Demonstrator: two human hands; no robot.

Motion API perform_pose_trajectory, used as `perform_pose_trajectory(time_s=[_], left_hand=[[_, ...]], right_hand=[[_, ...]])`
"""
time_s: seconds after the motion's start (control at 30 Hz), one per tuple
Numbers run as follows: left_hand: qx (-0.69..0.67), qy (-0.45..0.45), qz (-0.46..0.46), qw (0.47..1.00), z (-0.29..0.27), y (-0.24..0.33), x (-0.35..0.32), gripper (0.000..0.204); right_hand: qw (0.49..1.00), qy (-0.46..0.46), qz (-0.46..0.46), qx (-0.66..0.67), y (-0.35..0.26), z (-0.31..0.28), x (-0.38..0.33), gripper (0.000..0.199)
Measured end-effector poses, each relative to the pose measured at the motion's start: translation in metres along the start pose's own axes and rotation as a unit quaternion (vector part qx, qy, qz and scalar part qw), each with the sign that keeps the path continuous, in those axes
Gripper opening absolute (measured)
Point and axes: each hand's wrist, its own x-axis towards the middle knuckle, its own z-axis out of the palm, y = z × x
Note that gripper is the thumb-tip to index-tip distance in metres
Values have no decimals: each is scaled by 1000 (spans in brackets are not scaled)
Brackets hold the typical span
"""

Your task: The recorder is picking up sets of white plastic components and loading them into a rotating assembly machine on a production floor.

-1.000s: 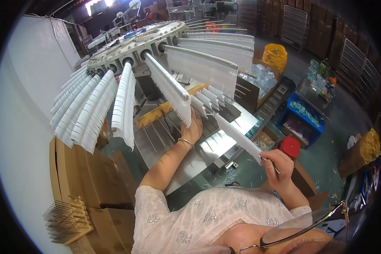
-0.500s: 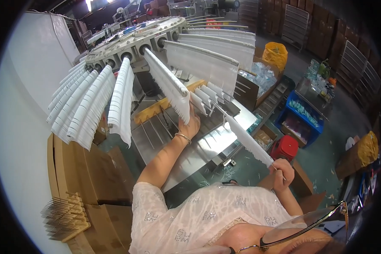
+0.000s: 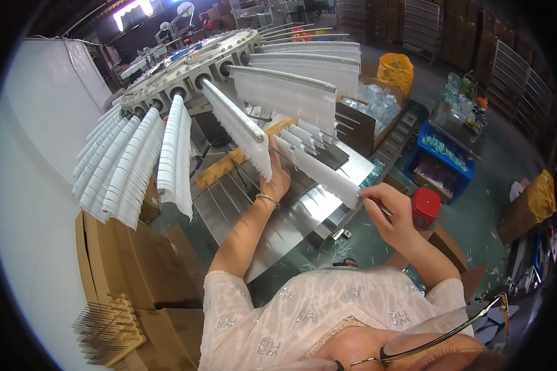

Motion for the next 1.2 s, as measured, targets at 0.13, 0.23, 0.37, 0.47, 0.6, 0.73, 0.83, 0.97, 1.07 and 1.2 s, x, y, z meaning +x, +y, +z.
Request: perform_pose_trajectory(time_s=[0.13, 0.23, 0.37, 0.47, 0.6, 0.73, 0.83, 0.97, 1.07, 1.2], left_hand=[[16, -13, -3, 1000, -2, 2, -2, 79], [18, -42, -15, 999, -10, 19, -9, 80], [-14, -99, -32, 994, -22, 50, -22, 80], [-76, -115, 3, 990, -38, 75, -30, 72], [-115, -88, 137, 980, -57, 90, -37, 60], [-11, -123, 143, 982, -69, 117, -2, 39], [-105, -452, 31, 885, -56, 107, 3, 13], [-475, -648, -264, 534, -27, 104, 4, 19], [-507, -642, -279, 503, -5, 118, 10, 23], [-606, -515, -344, 499, 25, 135, 20, 23]], right_hand=[[985, 0, 105, 141, 6, 10, -8, 16], [973, 4, 123, 194, 1, 7, -22, 18], [976, 25, 114, 182, 3, -2, -45, 20], [925, 187, 211, 255, 13, -5, -72, 13], [830, 365, 262, 331, 47, -33, -88, 11], [832, 341, 268, 347, 77, -63, -93, 11], [854, 292, 255, 348, 113, -82, -78, 12], [917, 202, 265, 220, 144, -106, -33, 19], [946, 119, 233, 193, 181, -122, 8, 21], [953, 269, 126, 54, 244, -133, 47, 19]])
